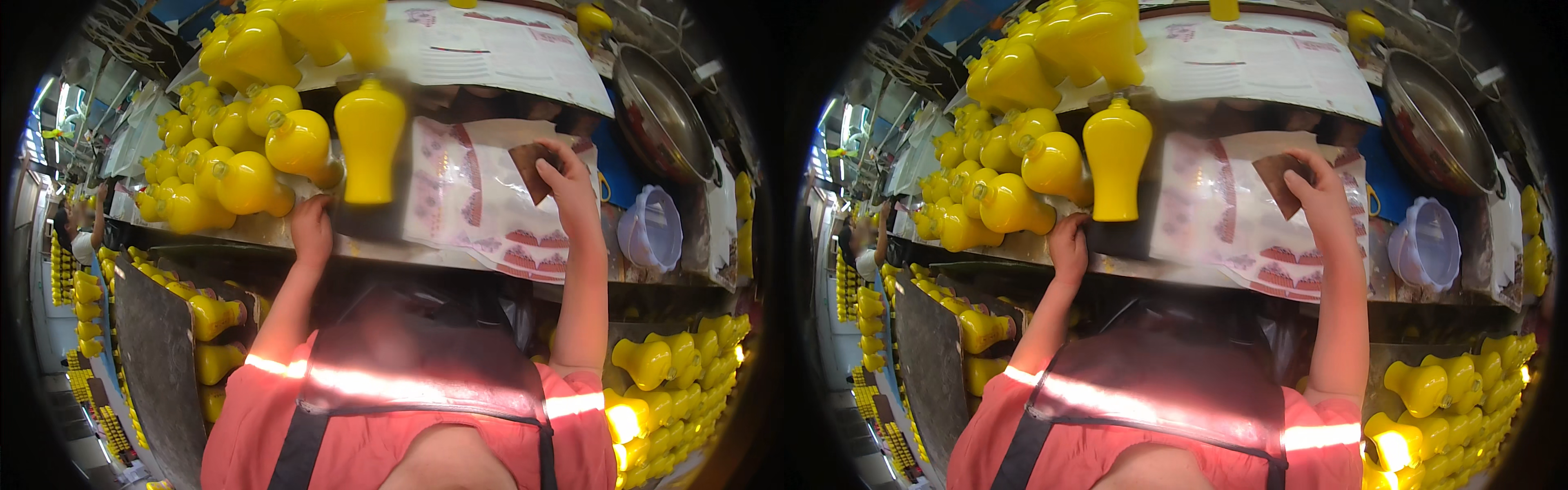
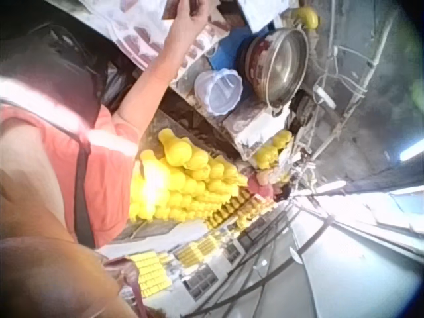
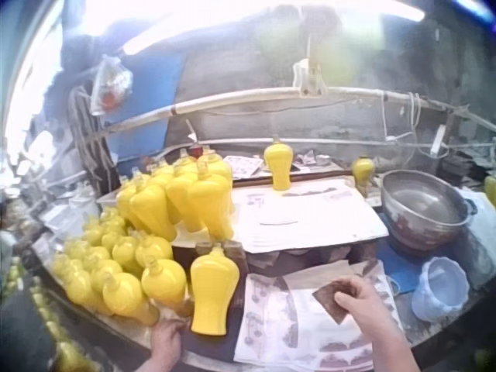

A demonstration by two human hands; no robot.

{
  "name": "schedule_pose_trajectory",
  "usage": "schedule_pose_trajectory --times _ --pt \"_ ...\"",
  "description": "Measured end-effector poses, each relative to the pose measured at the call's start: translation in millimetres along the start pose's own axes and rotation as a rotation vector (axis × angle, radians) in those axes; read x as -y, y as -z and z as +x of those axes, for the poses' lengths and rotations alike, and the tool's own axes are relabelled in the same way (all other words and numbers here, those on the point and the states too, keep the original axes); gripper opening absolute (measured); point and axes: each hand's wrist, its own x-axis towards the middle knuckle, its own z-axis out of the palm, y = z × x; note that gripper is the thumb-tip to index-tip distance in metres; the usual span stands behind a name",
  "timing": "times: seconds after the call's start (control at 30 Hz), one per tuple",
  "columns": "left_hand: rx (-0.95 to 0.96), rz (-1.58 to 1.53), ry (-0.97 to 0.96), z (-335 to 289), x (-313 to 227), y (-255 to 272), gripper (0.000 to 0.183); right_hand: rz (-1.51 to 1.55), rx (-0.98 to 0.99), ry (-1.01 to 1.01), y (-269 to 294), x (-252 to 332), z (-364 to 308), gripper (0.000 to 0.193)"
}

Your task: The person applies adhesive labels to yellow plastic bottles at a workbench. They peel labels from a sheet, wrap them around the bottle body, smooth them with fingers, and place the labeled bottles on a nearby tray. The process is repeated for multiple bottles.

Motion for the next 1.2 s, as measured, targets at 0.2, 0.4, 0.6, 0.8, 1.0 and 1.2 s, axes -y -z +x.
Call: schedule_pose_trajectory --times 0.2,0.4,0.6,0.8,1.0,1.2 --pt "0.013 -0.547 0.211 24 -41 10 0.042 -0.072 0.087 -0.174 -77 22 2 0.024" --pt "0.332 -0.811 0.202 67 -68 -7 0.077 -0.349 0.115 -0.002 -181 15 -5 0.043" --pt "0.456 -1.302 0.518 94 -63 -5 0.075 -0.535 0.05 0.005 -212 0 -6 0.08" --pt "0.402 -1.326 0.488 82 -76 10 0.079 -0.578 -0.001 -0.008 -214 15 -20 0.085" --pt "0.225 -0.746 0.162 68 -68 3 0.073 -0.404 0.129 -0.041 -221 8 -16 0.086" --pt "0.075 -0.409 -0.204 50 -63 37 0.054 -0.143 0.23 -0.059 -210 -7 -6 0.087"
